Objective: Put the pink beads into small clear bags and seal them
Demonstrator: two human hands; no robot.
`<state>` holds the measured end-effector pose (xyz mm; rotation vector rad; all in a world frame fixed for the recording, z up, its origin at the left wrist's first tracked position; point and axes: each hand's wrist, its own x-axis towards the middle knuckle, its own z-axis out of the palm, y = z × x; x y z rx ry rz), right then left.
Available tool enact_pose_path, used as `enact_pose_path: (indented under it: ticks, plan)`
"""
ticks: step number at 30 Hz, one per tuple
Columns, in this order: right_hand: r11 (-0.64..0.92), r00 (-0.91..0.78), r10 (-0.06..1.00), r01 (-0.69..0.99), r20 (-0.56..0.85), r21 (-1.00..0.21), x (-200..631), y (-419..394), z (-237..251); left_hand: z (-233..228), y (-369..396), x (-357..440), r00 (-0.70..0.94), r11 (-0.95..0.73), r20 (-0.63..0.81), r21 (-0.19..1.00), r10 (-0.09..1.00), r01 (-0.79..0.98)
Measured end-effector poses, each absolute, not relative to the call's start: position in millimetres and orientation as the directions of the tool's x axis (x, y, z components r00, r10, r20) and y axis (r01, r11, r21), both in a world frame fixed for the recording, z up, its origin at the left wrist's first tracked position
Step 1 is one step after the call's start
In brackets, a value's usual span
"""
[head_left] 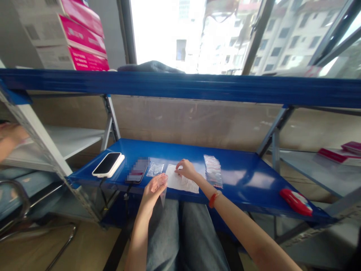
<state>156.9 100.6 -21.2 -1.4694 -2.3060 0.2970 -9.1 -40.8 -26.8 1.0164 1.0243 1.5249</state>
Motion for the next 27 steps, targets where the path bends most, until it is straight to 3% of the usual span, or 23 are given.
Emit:
enact_pose_path:
  ticks: [13, 18, 20, 22, 27]
  plan:
    - [0.411, -0.376, 0.911, 0.805, 0.167, -0.428, 154, 99, -12, -30, -38, -13, -0.130, -0.171, 0.142, 0.953, 0.981, -0.249]
    - [0.410, -0.472, 0.870, 0.526, 0.146, -0.745, 156, 89, 16, -33, -35, -14, -0.112, -0.154, 0.129, 0.954, 0.985, -0.259]
    - [0.422, -0.532, 0.830, 0.402, 0.167, -0.813, 156, 76, 32, -32, -35, -12, -0.097, -0.147, 0.126, 0.952, 0.987, -0.269]
    - [0.468, -0.595, 0.779, 0.344, 0.196, -0.814, 153, 60, 46, -31, -36, -9, -0.077, -0.142, 0.126, 0.950, 0.989, -0.278]
    - [0.659, -0.711, 0.641, 0.317, 0.289, -0.682, 143, 40, 58, -28, -40, -5, -0.075, -0.129, 0.112, 0.951, 0.991, -0.280]
